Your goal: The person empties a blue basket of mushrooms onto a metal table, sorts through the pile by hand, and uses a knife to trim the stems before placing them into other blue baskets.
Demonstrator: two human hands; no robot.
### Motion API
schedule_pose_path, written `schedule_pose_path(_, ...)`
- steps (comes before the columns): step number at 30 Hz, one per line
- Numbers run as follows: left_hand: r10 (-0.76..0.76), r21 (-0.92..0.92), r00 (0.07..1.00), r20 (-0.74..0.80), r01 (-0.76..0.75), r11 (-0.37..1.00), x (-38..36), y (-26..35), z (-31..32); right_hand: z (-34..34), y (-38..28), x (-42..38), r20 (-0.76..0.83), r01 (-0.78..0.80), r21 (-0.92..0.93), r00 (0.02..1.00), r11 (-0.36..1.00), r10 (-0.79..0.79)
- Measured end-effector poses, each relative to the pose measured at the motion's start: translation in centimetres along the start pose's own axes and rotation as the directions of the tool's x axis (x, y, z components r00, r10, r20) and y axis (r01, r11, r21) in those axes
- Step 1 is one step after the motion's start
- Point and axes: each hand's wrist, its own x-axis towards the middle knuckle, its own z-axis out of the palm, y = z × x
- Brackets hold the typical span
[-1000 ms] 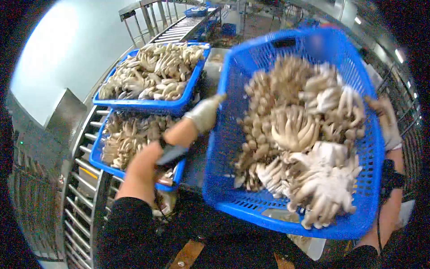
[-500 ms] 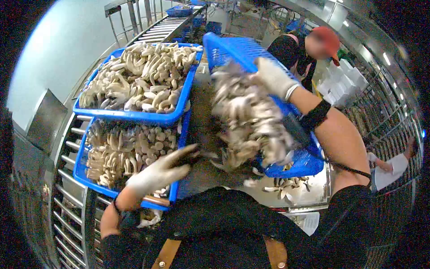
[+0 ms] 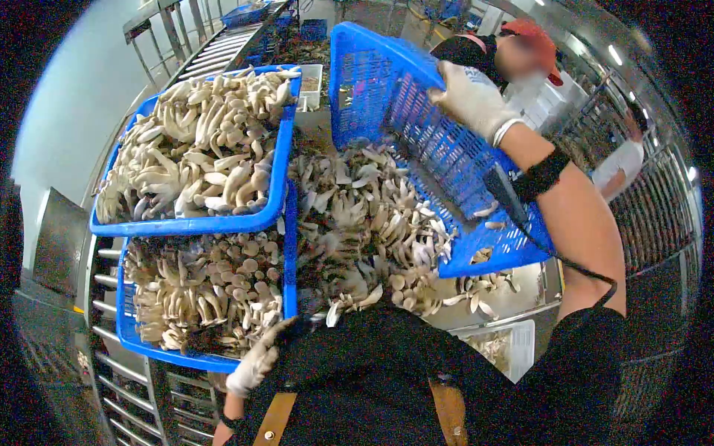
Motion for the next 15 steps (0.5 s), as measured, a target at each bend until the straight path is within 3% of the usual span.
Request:
schedule_pose_path(3, -0.135, -0.338, 0.99, -0.039, 0.114, 0.934, 0.4, -4.5, 0.6, -2.8, 0.7, -0.7, -0.064, -0.005, -0.151, 0.998, 0.989, -0.005)
schedule_pose_path(4, -0.168, -0.347, 0.984, -0.065, 0.136, 0.928, 0.1, -5.6, 0.7, -4.4, 1.0, -0.9, -0.06, -0.001, -0.186, 0.998, 0.983, -0.011)
schedule_pose_path(5, -0.204, -0.359, 0.975, -0.091, 0.159, 0.92, -0.5, -6.7, 0.3, -5.8, 1.3, -1.9, -0.179, 0.181, -0.218, 0.958, 0.959, -0.222)
schedule_pose_path(8, -0.244, -0.23, 0.955, -0.168, 0.203, 0.952, 1.5, -3.6, 2.5, -8.9, 0.4, -4.7, -0.262, 0.154, -0.003, 0.953, 0.988, -0.149)
schedule_pose_path(9, -0.203, -0.052, 0.966, -0.161, 0.197, 0.979, 3.1, -4.1, 2.8, -7.8, 0.3, -5.1, -0.325, 0.166, -0.147, 0.923, 0.975, -0.206)
schedule_pose_path(10, -0.18, 0.129, 0.973, -0.144, 0.199, 0.972, 4.0, -5.4, 3.1, -6.2, 0.2, -5.4, -0.296, 0.164, -0.143, 0.934, 0.976, -0.2)
schedule_pose_path(12, -0.104, 0.23, 0.992, -0.068, 0.117, 0.966, 6.3, -9.5, 3.0, -2.8, 1.9, -4.4, -0.333, 0.2, -0.131, 0.914, 0.971, -0.233)
schedule_pose_path(13, 0.1, 0.662, 0.987, -0.126, 0.009, 0.749, 6.8, -10.7, 3.1, -3.1, 3.1, -4.5, -0.369, 0.155, -0.178, 0.905, 0.972, -0.211)
schedule_pose_path(14, 0.289, 0.938, 0.953, -0.089, -0.018, 0.346, 6.8, -12.0, 3.4, -3.8, 4.0, -4.9, -0.395, 0.116, -0.216, 0.898, 0.97, -0.195)
schedule_pose_path(15, 0.327, 0.93, 0.942, -0.067, -0.06, 0.364, 7.3, -14.1, 3.0, -4.2, 5.9, -5.0, -0.401, 0.111, -0.201, 0.897, 0.973, -0.186)
